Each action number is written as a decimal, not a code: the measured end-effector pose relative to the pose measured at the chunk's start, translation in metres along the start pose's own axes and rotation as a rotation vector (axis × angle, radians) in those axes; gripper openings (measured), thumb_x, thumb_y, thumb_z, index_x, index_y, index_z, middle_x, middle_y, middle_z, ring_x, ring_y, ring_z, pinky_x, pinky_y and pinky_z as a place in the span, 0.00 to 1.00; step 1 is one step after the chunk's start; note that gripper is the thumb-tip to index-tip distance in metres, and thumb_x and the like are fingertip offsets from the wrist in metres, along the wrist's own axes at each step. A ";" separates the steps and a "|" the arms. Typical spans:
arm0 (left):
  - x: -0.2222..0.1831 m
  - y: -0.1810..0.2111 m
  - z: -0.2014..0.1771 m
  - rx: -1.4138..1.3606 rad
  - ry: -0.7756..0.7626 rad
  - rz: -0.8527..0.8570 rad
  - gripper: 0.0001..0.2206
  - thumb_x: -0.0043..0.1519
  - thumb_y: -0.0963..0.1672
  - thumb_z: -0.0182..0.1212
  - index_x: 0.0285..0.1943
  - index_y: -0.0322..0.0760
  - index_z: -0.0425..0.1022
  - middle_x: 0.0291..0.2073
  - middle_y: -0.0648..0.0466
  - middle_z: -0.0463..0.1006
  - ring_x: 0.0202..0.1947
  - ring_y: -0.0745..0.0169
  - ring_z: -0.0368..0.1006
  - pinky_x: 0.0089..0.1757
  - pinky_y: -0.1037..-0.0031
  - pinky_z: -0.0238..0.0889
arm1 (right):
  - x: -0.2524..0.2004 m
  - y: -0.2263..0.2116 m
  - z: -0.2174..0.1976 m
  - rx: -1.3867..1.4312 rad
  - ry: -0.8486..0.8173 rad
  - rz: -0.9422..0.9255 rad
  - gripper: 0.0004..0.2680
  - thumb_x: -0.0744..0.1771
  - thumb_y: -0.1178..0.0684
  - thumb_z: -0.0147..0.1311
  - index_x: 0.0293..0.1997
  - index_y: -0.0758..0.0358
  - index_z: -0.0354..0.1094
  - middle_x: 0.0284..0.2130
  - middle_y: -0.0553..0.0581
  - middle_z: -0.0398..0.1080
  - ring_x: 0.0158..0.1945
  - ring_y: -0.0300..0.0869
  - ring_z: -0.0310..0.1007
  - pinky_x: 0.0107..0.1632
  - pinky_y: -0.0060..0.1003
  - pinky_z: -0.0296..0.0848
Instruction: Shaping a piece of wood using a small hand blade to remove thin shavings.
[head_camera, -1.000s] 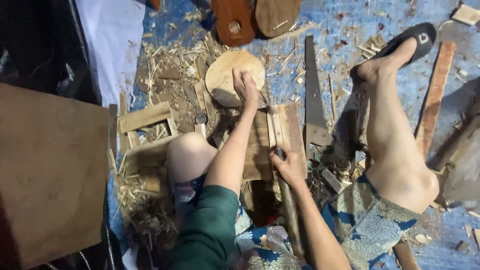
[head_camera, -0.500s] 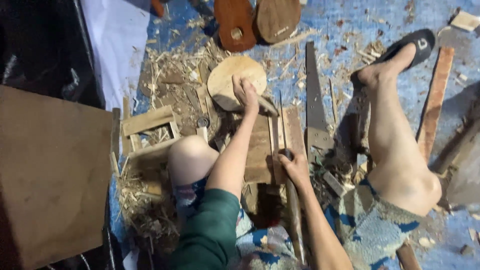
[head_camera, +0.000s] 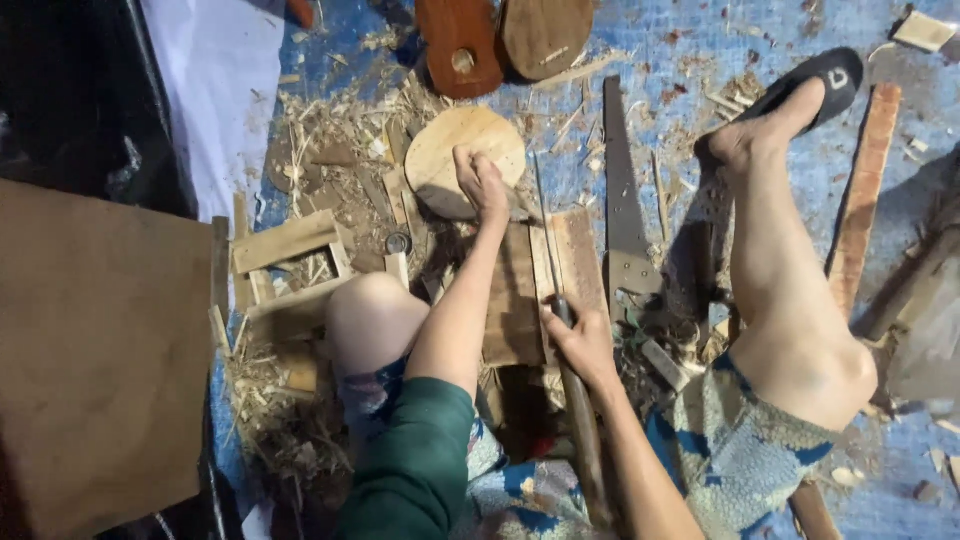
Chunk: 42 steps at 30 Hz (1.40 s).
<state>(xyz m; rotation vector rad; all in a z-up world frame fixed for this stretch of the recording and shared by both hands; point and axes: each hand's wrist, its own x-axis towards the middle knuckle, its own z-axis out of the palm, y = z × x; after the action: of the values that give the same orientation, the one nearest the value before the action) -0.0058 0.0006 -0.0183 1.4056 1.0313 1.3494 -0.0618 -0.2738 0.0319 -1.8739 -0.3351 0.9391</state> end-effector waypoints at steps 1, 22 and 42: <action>-0.003 -0.001 -0.003 0.017 -0.001 -0.016 0.08 0.63 0.44 0.47 0.30 0.43 0.58 0.13 0.52 0.60 0.20 0.59 0.62 0.36 0.71 0.60 | 0.000 0.003 0.002 -0.001 -0.009 0.022 0.09 0.62 0.48 0.64 0.43 0.50 0.81 0.17 0.58 0.74 0.23 0.43 0.75 0.30 0.36 0.73; -0.032 0.017 -0.004 0.060 -0.145 0.196 0.06 0.68 0.43 0.45 0.38 0.37 0.58 0.28 0.42 0.57 0.34 0.55 0.62 0.46 0.63 0.61 | 0.021 0.040 0.012 0.041 0.052 0.025 0.09 0.62 0.51 0.65 0.40 0.65 0.80 0.28 0.67 0.77 0.34 0.50 0.77 0.39 0.45 0.73; -0.048 0.014 -0.026 0.072 -0.383 0.002 0.18 0.70 0.52 0.53 0.60 0.41 0.59 0.50 0.38 0.71 0.52 0.35 0.68 0.54 0.50 0.60 | 0.034 0.041 0.012 -0.011 0.047 0.107 0.18 0.62 0.43 0.62 0.50 0.64 0.80 0.41 0.69 0.79 0.52 0.57 0.78 0.51 0.49 0.73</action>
<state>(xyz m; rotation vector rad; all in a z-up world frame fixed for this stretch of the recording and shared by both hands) -0.0347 -0.0482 -0.0169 1.6400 0.8273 0.9988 -0.0547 -0.2666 -0.0218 -1.9368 -0.2139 0.9647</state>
